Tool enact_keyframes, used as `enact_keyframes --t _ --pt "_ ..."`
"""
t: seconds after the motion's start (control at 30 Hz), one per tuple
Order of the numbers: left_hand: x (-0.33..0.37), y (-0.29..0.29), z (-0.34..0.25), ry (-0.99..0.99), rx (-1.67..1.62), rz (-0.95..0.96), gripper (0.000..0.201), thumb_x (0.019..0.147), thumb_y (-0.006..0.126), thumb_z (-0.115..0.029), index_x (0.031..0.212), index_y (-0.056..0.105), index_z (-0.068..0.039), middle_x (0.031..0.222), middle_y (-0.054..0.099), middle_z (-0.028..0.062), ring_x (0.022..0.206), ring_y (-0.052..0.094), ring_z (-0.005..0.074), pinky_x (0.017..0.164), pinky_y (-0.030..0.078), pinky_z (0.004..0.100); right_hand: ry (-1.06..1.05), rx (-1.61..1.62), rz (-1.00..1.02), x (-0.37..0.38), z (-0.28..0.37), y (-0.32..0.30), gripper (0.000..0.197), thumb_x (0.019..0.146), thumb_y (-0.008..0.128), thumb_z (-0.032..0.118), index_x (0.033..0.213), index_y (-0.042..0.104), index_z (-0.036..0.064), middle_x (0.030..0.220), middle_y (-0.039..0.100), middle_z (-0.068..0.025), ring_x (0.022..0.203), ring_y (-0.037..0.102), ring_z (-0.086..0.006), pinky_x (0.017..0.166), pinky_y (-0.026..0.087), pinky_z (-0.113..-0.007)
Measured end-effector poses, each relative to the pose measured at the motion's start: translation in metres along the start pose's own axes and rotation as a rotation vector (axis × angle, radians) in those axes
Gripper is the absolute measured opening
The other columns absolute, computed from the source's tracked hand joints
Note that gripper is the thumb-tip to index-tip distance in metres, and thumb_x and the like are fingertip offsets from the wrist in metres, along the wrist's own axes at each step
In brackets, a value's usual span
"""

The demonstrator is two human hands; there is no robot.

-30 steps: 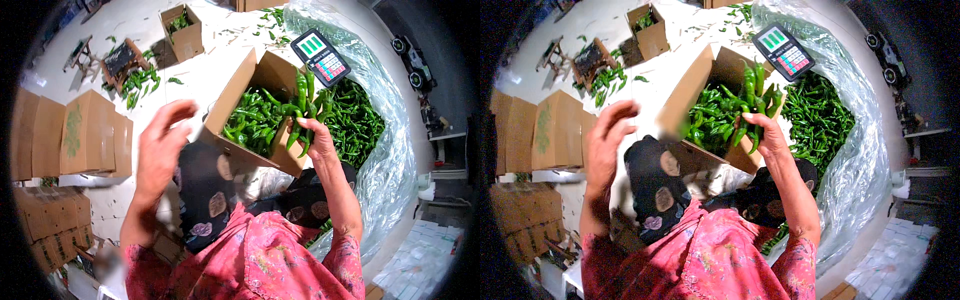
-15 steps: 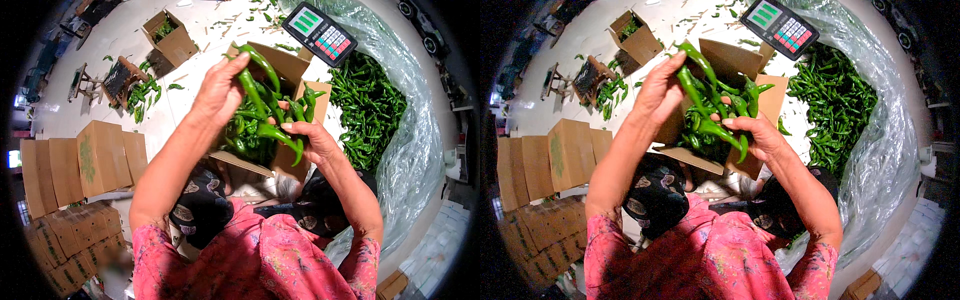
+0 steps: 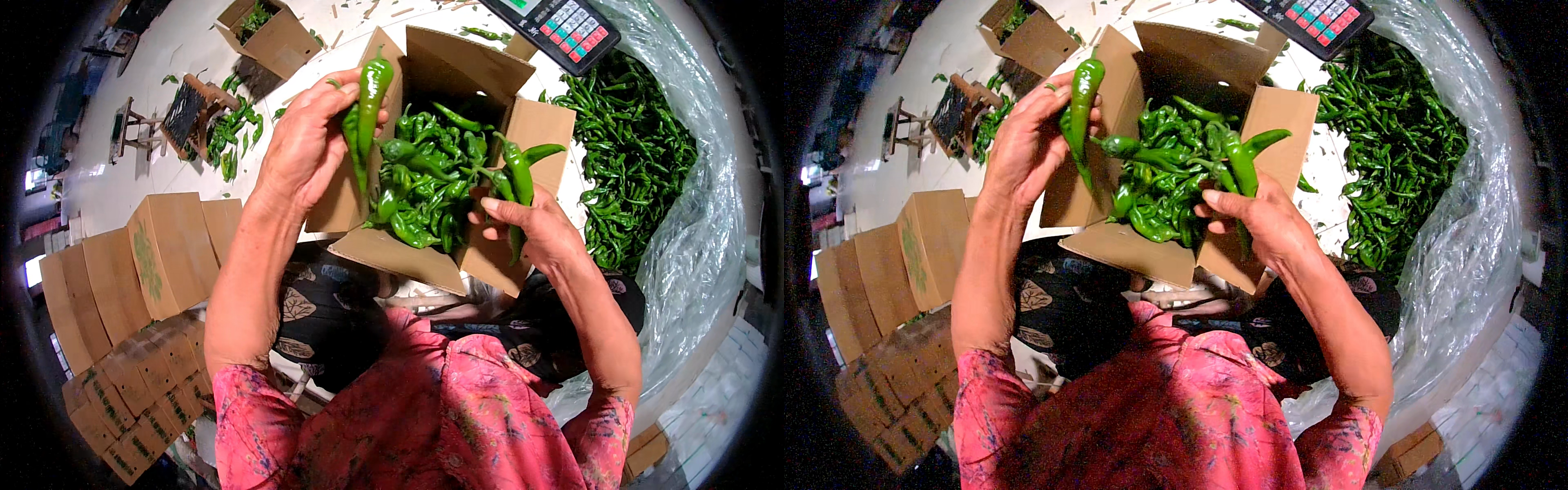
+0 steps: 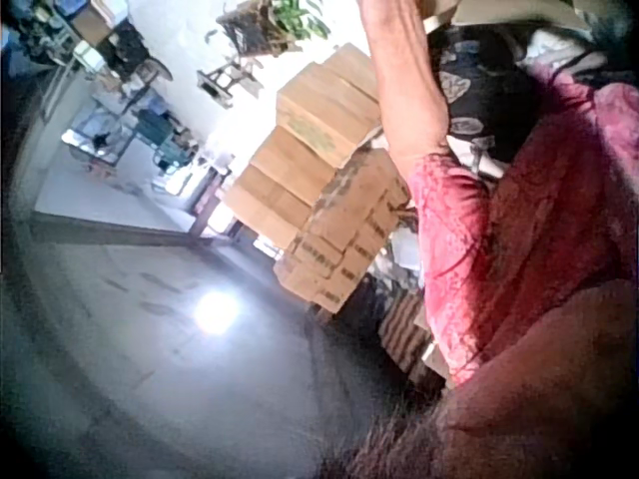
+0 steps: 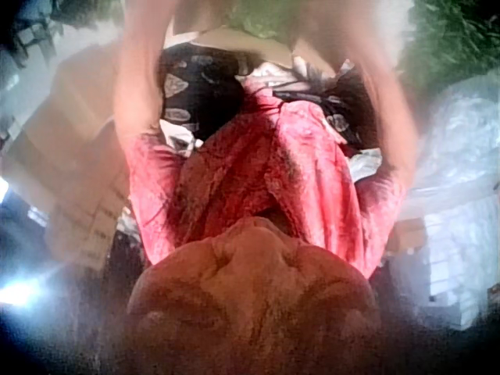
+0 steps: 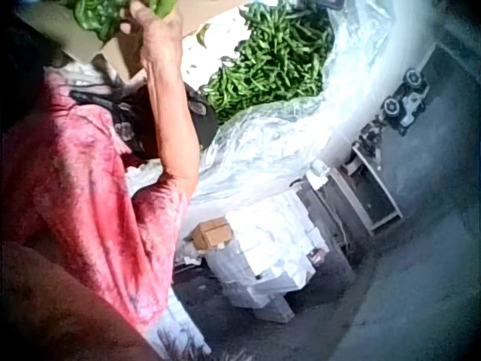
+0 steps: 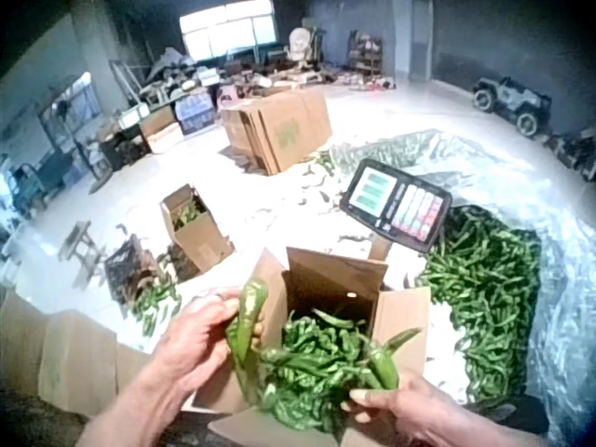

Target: The person sits on the floor and sorts green peppers from a large plastic bag into cardboard boxes, picking them up by hand and checking them before placing them in the containers.

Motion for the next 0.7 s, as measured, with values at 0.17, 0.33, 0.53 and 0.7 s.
enact_keyframes --t 0.17,0.33,0.53,0.7 --pt "0.0 0.0 0.007 -0.08 0.496 0.073 0.042 0.098 0.053 -0.016 0.133 0.045 0.006 0.11 0.063 0.0138 0.102 0.062 0.0199 0.085 0.055 0.033 -0.085 0.007 -0.028 0.001 -0.007 0.01 0.061 0.092 0.062 0.009 0.145 0.035 -0.0013 0.125 0.058 -0.0142 0.103 0.062 -0.0246 0.08 0.052 -0.031" --pt "-0.004 -0.009 0.008 -0.07 0.397 -0.041 0.054 0.098 0.057 -0.023 0.139 0.04 0.006 0.125 0.057 0.017 0.111 0.059 0.0234 0.088 0.055 0.0334 0.127 -0.327 0.242 -0.001 -0.01 0.008 0.058 0.096 0.06 0.021 0.145 0.037 -0.0012 0.132 0.056 -0.0165 0.111 0.059 -0.0238 0.091 0.05 -0.032" --pt "-0.004 -0.001 0.021 -0.049 0.522 0.039 0.065 0.094 0.062 -0.027 0.142 0.035 0.007 0.132 0.055 0.0174 0.115 0.057 0.0243 0.094 0.05 0.0347 -0.377 -0.875 0.407 -0.019 -0.004 0.024 0.044 0.09 0.061 0.017 0.127 0.051 -0.0041 0.12 0.059 -0.0257 0.114 0.056 -0.0413 0.098 0.045 -0.042" --pt "0.002 0.003 0.034 -0.031 0.728 0.017 0.061 0.093 0.061 -0.023 0.144 0.037 0.0 0.135 0.054 0.0176 0.122 0.053 0.022 0.105 0.039 0.0316 -0.488 -0.83 0.444 -0.04 0.02 0.027 0.035 0.088 0.059 0.011 0.12 0.053 -0.0042 0.105 0.062 -0.0258 0.101 0.059 -0.0459 0.088 0.049 -0.046"
Point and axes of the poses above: each hand's wrist, its own x-axis towards the middle knuckle, its own y-axis out of the palm, z = x × y, the point moved 3 cm from there along x, towards the middle knuckle
